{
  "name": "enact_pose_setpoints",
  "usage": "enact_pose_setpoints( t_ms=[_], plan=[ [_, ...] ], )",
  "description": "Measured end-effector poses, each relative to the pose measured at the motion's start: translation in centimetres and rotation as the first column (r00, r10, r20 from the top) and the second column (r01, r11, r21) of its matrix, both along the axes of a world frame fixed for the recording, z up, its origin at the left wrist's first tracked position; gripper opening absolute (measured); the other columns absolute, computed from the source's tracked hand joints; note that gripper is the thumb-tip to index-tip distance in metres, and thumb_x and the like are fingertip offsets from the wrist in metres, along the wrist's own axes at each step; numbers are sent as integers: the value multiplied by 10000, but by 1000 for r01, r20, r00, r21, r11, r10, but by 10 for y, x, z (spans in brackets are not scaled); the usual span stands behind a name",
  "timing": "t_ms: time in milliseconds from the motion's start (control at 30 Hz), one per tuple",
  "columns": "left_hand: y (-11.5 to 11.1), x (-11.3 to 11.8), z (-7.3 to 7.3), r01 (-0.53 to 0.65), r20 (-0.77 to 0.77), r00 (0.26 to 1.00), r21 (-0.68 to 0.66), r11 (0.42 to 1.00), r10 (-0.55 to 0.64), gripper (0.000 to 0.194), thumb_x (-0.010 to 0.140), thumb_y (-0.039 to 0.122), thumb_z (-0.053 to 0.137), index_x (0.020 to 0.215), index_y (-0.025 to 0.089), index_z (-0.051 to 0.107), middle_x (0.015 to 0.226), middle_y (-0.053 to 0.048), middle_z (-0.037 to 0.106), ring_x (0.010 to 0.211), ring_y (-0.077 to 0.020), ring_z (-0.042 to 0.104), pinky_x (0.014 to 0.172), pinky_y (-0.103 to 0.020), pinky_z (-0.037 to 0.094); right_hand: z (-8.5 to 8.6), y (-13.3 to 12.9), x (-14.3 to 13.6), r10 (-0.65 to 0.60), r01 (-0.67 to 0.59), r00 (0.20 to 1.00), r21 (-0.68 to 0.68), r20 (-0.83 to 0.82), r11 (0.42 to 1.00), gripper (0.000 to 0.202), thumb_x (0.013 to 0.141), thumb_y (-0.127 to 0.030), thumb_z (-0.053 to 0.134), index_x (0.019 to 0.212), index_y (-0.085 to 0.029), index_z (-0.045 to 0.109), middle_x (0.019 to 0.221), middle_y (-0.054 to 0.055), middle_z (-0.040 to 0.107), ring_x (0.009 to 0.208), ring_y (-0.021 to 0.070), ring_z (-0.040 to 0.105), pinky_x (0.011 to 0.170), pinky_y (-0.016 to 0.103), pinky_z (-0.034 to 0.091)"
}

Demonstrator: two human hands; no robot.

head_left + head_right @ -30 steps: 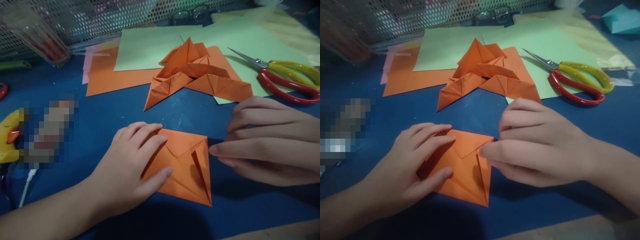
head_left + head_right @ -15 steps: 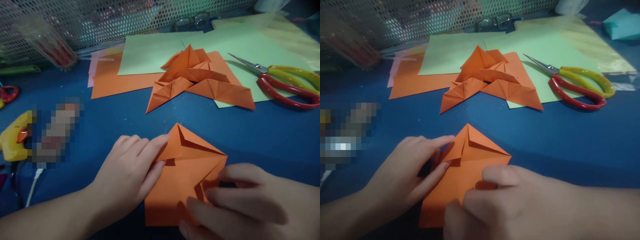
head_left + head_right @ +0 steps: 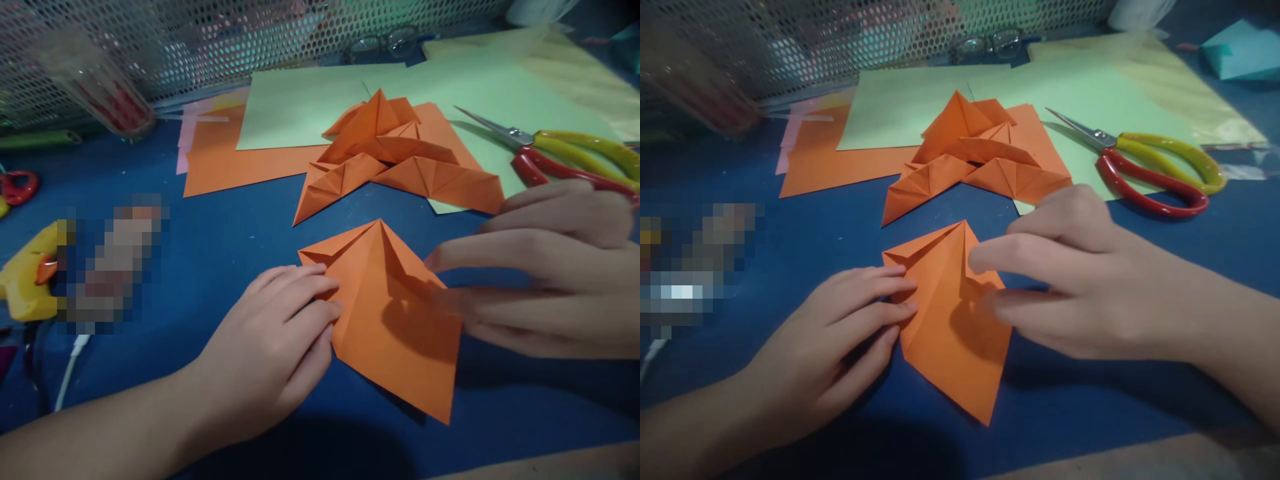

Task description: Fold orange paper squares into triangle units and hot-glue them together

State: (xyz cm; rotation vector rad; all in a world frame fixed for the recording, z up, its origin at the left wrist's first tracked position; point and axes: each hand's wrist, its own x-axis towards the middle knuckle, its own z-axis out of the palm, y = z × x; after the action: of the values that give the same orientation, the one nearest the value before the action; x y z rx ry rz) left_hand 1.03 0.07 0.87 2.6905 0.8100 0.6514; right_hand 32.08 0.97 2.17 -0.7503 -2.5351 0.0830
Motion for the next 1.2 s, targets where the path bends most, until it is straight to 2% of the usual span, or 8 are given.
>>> enact_pose_setpoints(
  t_ms=[67, 133, 233, 333, 567, 800, 1000, 1200],
  plan=[
    [1, 0, 1, 26, -20, 999, 0, 1000, -26, 205, 1080, 124, 502, 1108, 119, 705, 1221, -113, 756, 1222, -240, 695, 1157, -370, 493, -2, 4, -2, 120, -141, 983, 153, 138, 978, 231, 996, -145, 570, 919, -299, 725, 1192, 6, 717, 1039, 219, 573, 888, 412, 450],
    [2, 2, 3, 41, -36, 999, 24, 999, -40, 203, 1095, 143, 510, 1106, 105, 709, 1195, -123, 761, 1218, -248, 703, 1157, -365, 513, -3, 2, -7, 159, -180, 975, 134, 154, 975, 233, 1018, -135, 535, 919, -280, 688, 1208, 35, 684, 1021, 225, 540, 925, 419, 447],
    [5, 2, 5, 39, -56, 998, 32, 999, -37, 211, 1106, 177, 511, 1107, 96, 706, 1174, -139, 754, 1174, -268, 714, 1107, -390, 558, -3, -2, -12, 206, -201, 978, -102, 39, 974, 184, 1065, -192, 522, 977, -285, 654, 1099, 32, 676, 846, 185, 529, 818, 368, 487],
    [7, 1, 2, 1, -124, 992, 15, 1000, 1, 254, 1111, 250, 501, 1183, 92, 686, 1253, -183, 715, 1178, -330, 699, 1024, -472, 599, -4, 1, -14, 225, -240, 971, -321, -84, 916, 114, 1098, -245, 546, 1039, -276, 639, 933, 4, 674, 791, 145, 571, 726, 294, 496],
    [4, 3, -11, -90, -76, 992, 96, 991, 97, 341, 1135, 332, 425, 1190, 90, 660, 1177, -175, 673, 1129, -337, 640, 939, -481, 581, -4, 1, -26, -49, -46, 991, -646, -128, 762, 245, 1046, -408, 628, 863, -258, 690, 809, 3, 670, 663, 127, 633, 587, 240, 509],
    [1, 6, 0, 125, -4, 992, 69, 990, -125, 328, 1053, 88, 547, 766, 120, 702, 787, -64, 697, 744, -184, 629, 750, -310, 585, -6, -3, -35, -196, 82, 974, -623, -117, 778, 271, 1017, -410, 650, 805, -241, 657, 745, -6, 628, 626, 122, 582, 541, 229, 460],
    [-5, 6, -2, 88, 33, 995, 101, 991, -91, 314, 1034, 101, 561, 759, 170, 697, 792, -43, 743, 737, -156, 704, 855, -288, 642, -17, -10, -42, -288, 172, 948, -541, -137, 823, 202, 1000, -381, 679, 848, -249, 671, 675, -37, 602, 512, 95, 487, 463, 230, 360],
    [-8, 5, 2, 33, 32, 999, -2, 999, -33, 270, 1039, 91, 532, 871, 173, 727, 859, -28, 778, 790, -160, 738, 835, -285, 635, -15, -12, -46, -367, 266, 925, -527, -95, 807, 152, 1006, -402, 659, 977, -253, 671, 654, -46, 590, 493, 97, 492, 432, 230, 362]
  ],
)
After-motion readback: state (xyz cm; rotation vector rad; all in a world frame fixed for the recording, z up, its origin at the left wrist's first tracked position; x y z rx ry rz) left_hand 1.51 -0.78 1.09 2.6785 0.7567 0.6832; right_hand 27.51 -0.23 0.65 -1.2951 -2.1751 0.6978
